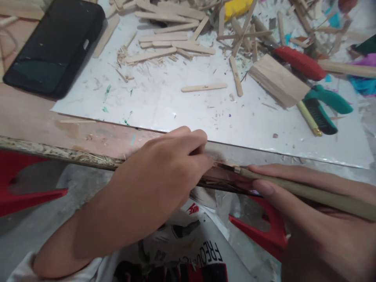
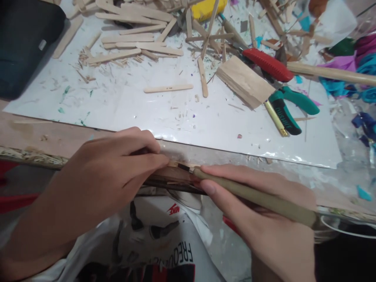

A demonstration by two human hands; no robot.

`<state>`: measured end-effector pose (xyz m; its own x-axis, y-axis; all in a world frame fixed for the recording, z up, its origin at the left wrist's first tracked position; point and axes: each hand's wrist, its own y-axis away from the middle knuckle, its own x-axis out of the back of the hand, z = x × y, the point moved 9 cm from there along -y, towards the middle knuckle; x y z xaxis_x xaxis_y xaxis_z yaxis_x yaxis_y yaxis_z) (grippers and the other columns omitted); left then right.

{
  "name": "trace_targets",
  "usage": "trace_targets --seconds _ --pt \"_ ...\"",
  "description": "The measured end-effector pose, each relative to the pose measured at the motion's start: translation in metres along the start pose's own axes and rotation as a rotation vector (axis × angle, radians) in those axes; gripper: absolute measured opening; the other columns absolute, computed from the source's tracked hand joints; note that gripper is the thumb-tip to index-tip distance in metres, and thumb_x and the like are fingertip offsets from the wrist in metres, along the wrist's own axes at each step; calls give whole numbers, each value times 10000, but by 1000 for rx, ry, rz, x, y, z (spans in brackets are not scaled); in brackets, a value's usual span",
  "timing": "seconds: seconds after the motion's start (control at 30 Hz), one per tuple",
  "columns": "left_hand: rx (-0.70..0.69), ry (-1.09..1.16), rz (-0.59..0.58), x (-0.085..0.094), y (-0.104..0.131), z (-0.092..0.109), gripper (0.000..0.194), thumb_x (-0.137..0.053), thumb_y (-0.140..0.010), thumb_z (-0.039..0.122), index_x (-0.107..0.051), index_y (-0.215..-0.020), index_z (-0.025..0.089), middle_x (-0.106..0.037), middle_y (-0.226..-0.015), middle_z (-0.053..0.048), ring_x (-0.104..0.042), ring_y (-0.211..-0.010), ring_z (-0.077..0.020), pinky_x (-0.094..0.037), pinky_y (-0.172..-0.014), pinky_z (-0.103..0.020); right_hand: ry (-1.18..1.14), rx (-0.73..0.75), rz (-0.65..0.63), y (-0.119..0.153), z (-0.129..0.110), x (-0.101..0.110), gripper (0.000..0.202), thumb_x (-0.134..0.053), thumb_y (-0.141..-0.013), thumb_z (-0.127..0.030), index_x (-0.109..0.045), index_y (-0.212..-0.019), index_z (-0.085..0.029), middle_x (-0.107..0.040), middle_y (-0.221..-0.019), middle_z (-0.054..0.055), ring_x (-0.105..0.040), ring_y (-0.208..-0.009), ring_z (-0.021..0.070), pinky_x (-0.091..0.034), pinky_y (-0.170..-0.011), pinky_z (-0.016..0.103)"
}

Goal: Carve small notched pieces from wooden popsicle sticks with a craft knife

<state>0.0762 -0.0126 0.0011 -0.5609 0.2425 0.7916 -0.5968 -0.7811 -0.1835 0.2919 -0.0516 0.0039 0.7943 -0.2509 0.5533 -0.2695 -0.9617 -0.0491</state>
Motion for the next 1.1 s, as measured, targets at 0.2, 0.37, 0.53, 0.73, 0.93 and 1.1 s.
trace_targets --seconds 0.2,0.37,0.53,0.73,0.93,1.1 --pt "5 -16 3 0 3 -1 310 -508 -1162 118 -785 -1080 230 -704 -1044 2 -657 -964 -166 -495 -852 -336 -5 74 -9 -15 3 13 246 -946 -786 -513 -903 -958 -343 -838 -837 46 -832 -788 327 -706 -583 417" --pt "0 -4 2 -3 3 -2 304 -517 -1156 114 -803 -1102 200 -696 -1053 -12 -637 -983 -179 -467 -843 -346 84 105 -30 -10 4 6 265 -941 -800 -543 -902 -965 -339 -839 -842 43 -812 -736 305 -669 -547 382" --pt "-8 -3 -10 -1 3 -2 337 -507 -1117 63 -788 -986 194 -699 -1035 -13 -645 -974 -175 -452 -804 -348 267 173 -112 -3 -9 2 169 -904 -886 -566 -879 -993 -437 -863 -946 -66 -819 -777 168 -653 -635 204" --pt "-3 4 -29 -4 3 -4 315 -562 -1035 12 -813 -993 197 -693 -1010 -8 -654 -955 -181 -435 -769 -363 329 292 -219 -26 -40 -6 214 -862 -902 -605 -856 -889 -392 -841 -812 -75 -766 -593 141 -508 -411 161" --pt "3 45 -52 -5 0 -4 356 -567 -1000 -32 -832 -1054 199 -681 -1020 -7 -637 -960 -175 -438 -804 -350 265 397 -379 -41 -53 -21 174 -868 -906 -534 -868 -835 -374 -836 -772 -78 -748 -541 132 -473 -389 121" --pt "-5 40 -62 -5 0 -2 342 -554 -1006 -40 -816 -1005 179 -674 -1004 -14 -628 -948 -176 -432 -798 -349 285 384 -280 -35 -52 -15 150 -880 -872 -502 -863 -813 -365 -821 -742 -80 -740 -533 123 -499 -423 112"
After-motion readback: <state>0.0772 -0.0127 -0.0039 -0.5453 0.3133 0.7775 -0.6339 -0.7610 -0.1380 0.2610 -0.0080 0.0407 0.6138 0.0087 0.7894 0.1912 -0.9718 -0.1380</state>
